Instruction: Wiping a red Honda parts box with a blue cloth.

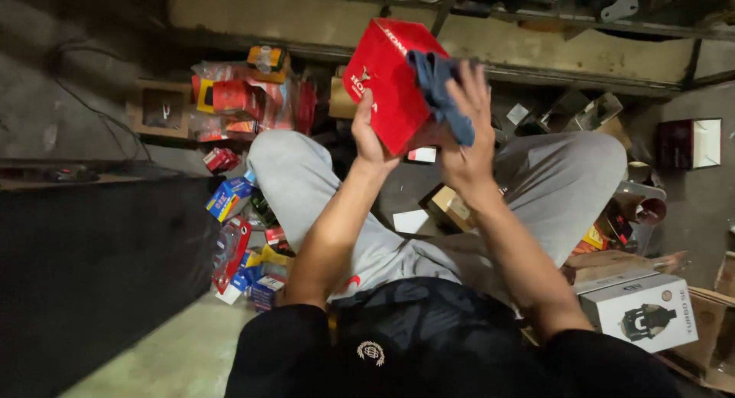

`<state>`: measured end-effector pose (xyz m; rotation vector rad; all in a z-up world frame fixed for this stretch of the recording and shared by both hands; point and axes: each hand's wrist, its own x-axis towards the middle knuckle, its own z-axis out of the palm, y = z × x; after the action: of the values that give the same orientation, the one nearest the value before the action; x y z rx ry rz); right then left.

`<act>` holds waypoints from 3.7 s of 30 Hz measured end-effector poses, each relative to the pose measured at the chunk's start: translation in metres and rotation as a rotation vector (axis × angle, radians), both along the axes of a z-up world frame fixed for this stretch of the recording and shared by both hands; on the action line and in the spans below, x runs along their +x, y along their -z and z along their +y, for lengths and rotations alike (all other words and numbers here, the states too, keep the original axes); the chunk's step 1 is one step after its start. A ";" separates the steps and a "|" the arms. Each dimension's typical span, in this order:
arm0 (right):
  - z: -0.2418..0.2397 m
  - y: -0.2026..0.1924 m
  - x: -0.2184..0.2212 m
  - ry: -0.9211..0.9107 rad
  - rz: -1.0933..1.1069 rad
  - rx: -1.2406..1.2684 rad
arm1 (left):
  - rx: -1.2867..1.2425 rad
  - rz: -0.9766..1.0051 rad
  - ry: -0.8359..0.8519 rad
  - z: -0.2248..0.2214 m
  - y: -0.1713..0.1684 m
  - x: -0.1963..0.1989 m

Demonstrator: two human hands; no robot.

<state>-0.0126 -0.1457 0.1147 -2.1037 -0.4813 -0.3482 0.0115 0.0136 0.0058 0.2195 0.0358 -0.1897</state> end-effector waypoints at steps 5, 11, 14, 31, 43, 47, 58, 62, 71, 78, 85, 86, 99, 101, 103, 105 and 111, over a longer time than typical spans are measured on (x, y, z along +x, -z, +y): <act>0.032 0.055 -0.004 0.148 -0.357 0.005 | 0.013 0.115 -0.043 0.002 -0.031 -0.001; 0.023 0.135 -0.017 0.082 -0.398 0.069 | -0.062 0.009 -0.114 0.016 -0.034 -0.005; 0.034 0.135 -0.012 0.186 -0.070 0.516 | -0.109 -0.029 -0.117 0.015 -0.034 -0.009; -0.034 0.055 0.007 -0.082 0.517 1.256 | 0.278 -0.069 -0.052 0.024 -0.021 0.000; -0.034 0.021 -0.003 -0.196 -0.035 0.253 | 0.315 0.058 0.262 0.030 -0.006 -0.013; -0.027 -0.016 0.025 -0.268 -0.118 0.173 | 0.443 -0.067 0.346 0.030 -0.017 -0.017; -0.032 0.045 0.075 0.220 0.420 0.590 | 0.399 -0.058 0.414 0.036 0.008 -0.022; -0.027 0.078 0.059 0.308 0.637 0.930 | 0.285 0.017 0.324 0.030 0.000 -0.017; 0.007 0.042 0.007 0.239 0.935 1.412 | 0.239 0.005 -0.083 0.012 0.023 -0.008; 0.041 0.062 -0.018 0.528 0.350 1.381 | 0.690 -0.080 -0.440 -0.013 0.030 -0.011; 0.036 0.095 -0.030 0.363 0.192 1.389 | 0.448 0.074 -0.327 -0.015 0.035 -0.015; 0.024 0.134 -0.027 0.361 0.130 0.986 | 0.486 0.051 -0.339 -0.017 0.029 -0.015; -0.072 0.059 0.019 0.118 0.451 1.295 | 0.382 -0.248 0.139 0.040 -0.023 -0.007; -0.092 0.072 0.022 0.091 0.449 1.078 | 0.506 -0.262 0.140 0.042 -0.030 -0.003; -0.100 0.078 0.025 0.051 0.440 0.867 | 0.639 -0.286 0.134 0.042 -0.033 0.001; -0.100 0.075 0.027 -0.071 0.485 0.762 | 0.876 -0.356 0.259 0.038 -0.033 0.005; -0.068 0.044 0.010 0.004 0.338 0.853 | 0.714 -0.104 0.207 0.029 0.006 -0.002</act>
<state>-0.0024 -0.2138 0.0710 -1.2896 -0.0871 -0.1479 0.0094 0.0427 0.0002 0.9473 -0.0242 -0.3675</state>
